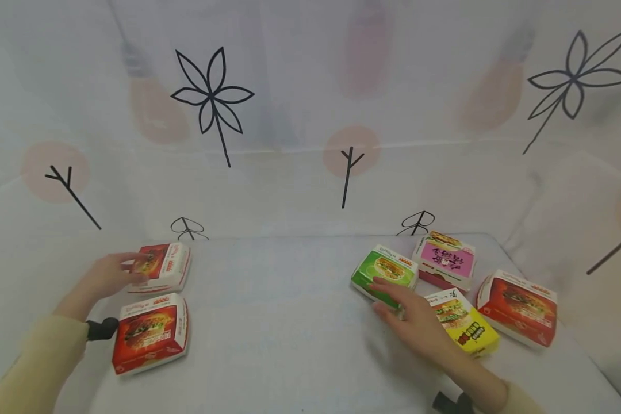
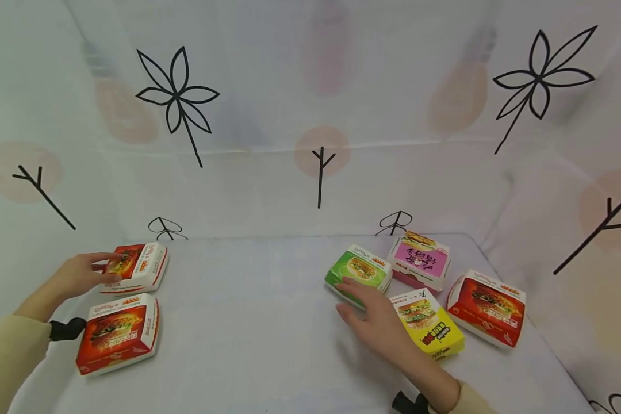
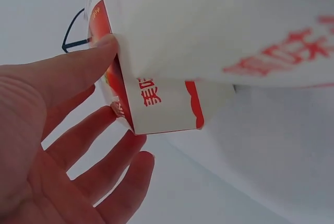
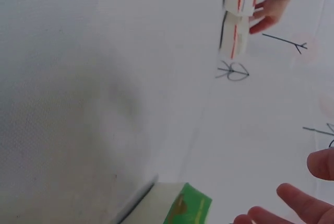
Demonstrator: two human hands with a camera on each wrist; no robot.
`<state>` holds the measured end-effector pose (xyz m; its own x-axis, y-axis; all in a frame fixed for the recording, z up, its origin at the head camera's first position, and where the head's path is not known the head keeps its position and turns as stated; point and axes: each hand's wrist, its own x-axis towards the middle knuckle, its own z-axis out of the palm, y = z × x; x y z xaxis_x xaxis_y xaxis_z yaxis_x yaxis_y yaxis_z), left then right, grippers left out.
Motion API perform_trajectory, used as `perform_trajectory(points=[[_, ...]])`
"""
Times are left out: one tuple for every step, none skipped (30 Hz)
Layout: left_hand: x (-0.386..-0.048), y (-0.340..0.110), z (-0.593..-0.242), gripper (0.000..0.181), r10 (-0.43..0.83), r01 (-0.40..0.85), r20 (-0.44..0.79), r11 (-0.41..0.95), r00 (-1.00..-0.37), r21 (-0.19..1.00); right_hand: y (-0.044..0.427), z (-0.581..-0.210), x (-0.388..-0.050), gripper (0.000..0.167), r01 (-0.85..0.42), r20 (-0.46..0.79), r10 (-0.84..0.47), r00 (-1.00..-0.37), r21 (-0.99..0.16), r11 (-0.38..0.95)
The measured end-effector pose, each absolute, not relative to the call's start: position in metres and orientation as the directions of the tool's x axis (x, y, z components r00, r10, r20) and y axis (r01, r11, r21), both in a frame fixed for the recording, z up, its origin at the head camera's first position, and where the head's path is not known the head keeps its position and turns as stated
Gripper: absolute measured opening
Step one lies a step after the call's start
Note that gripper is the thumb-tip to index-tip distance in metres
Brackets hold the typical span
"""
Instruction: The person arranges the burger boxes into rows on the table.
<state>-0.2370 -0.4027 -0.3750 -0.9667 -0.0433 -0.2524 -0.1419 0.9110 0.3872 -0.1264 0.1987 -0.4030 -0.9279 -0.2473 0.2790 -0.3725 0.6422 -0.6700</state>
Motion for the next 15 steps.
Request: perform_trajectory(points=[[-0.237, -0.401, -0.374, 0.079, -0.039, -0.136, -0.254, 0.916, -0.966, 0.378, 0.197, -0.404, -0.127, 0.035, -0.376, 0.279, -0.252, -0.927, -0.676, 0.634], [-0.238, -0.399, -0.373, 0.08, -0.034, -0.131, -0.258, 0.921, -0.966, 0.368, 0.195, -0.406, -0.128, 0.036, -0.376, 0.276, -0.255, -0.927, -0.687, 0.622], [-0.238, -0.397, -0.372, 0.08, -0.029, -0.125, -0.261, 0.924, -0.965, 0.361, 0.193, -0.406, -0.129, 0.036, -0.375, 0.273, -0.258, -0.927, -0.695, 0.614], [-0.239, -0.395, -0.371, 0.081, -0.022, -0.118, -0.263, 0.927, -0.965, 0.356, 0.192, -0.407, -0.13, 0.037, -0.373, 0.267, -0.262, -0.927, -0.703, 0.606], [-0.24, -0.394, -0.371, 0.081, -0.015, -0.11, -0.263, 0.93, -0.965, 0.35, 0.19, -0.408, -0.131, 0.038, -0.369, 0.26, -0.264, -0.929, -0.705, 0.605], [-0.241, -0.393, -0.37, 0.08, -0.003, -0.096, -0.262, 0.934, -0.965, 0.344, 0.188, -0.409, -0.131, 0.038, -0.368, 0.256, -0.267, -0.929, -0.708, 0.602], [-0.242, -0.391, -0.369, 0.079, 0.01, -0.082, -0.261, 0.936, -0.965, 0.341, 0.186, -0.409, -0.132, 0.039, -0.371, 0.255, -0.272, -0.928, -0.708, 0.601], [-0.243, -0.39, -0.368, 0.079, 0.022, -0.07, -0.259, 0.938, -0.966, 0.34, 0.184, -0.409, -0.132, 0.038, -0.373, 0.256, -0.275, -0.927, -0.707, 0.6], [-0.244, -0.389, -0.368, 0.077, 0.034, -0.056, -0.255, 0.94, -0.966, 0.337, 0.182, -0.41, -0.133, 0.039, -0.375, 0.257, -0.277, -0.926, -0.704, 0.603], [-0.245, -0.388, -0.368, 0.076, 0.047, -0.041, -0.25, 0.942, -0.967, 0.334, 0.18, -0.411, -0.134, 0.039, -0.374, 0.254, -0.277, -0.927, -0.703, 0.605], [-0.246, -0.387, -0.368, 0.074, 0.057, -0.028, -0.246, 0.943, -0.968, 0.33, 0.178, -0.411, -0.134, 0.038, -0.371, 0.249, -0.278, -0.928, -0.703, 0.607], [-0.247, -0.385, -0.367, 0.073, 0.064, -0.02, -0.244, 0.944, -0.968, 0.33, 0.176, -0.412, -0.135, 0.039, -0.367, 0.244, -0.279, -0.929, -0.707, 0.605], [-0.248, -0.383, -0.368, 0.072, 0.068, -0.017, -0.244, 0.944, -0.968, 0.329, 0.175, -0.412, -0.136, 0.039, -0.362, 0.237, -0.28, -0.93, -0.708, 0.606], [-0.249, -0.381, -0.367, 0.071, 0.068, -0.017, -0.245, 0.945, -0.967, 0.328, 0.173, -0.413, -0.137, 0.039, -0.357, 0.23, -0.281, -0.932, -0.714, 0.602], [-0.249, -0.378, -0.367, 0.07, 0.069, -0.017, -0.247, 0.944, -0.967, 0.328, 0.171, -0.413, -0.138, 0.04, -0.353, 0.221, -0.284, -0.933, -0.718, 0.6]])
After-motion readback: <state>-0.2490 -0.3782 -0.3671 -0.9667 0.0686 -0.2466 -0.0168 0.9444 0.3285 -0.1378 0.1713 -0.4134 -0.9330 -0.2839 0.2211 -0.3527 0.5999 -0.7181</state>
